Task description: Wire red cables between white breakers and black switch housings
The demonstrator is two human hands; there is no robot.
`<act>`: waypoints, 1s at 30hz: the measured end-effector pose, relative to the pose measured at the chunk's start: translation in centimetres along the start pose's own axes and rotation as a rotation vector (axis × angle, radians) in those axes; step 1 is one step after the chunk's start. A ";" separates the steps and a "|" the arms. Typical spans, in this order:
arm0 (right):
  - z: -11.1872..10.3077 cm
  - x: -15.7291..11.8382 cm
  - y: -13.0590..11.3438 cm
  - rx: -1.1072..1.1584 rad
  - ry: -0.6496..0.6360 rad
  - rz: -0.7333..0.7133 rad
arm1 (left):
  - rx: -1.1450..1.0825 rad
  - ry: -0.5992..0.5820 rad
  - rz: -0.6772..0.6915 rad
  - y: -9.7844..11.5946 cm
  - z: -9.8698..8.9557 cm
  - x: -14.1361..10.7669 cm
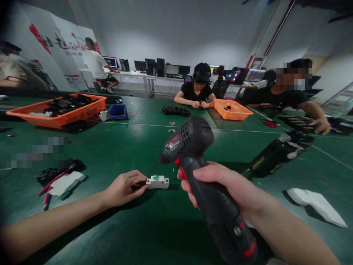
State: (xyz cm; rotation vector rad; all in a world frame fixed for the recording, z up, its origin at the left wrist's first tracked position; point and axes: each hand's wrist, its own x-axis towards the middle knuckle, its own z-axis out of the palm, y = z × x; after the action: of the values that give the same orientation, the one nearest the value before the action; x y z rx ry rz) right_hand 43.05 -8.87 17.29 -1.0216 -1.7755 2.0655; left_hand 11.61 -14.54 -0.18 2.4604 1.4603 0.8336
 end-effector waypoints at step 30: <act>2.4 -0.1 1.3 0.125 -0.044 0.221 | -0.055 0.026 0.016 -0.1 0.2 0.1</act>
State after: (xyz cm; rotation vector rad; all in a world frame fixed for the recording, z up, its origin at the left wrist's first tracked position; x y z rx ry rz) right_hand 41.95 -11.06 16.13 -1.1908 -1.5914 2.3130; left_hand 11.66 -14.43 -0.32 2.4328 1.4090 0.9004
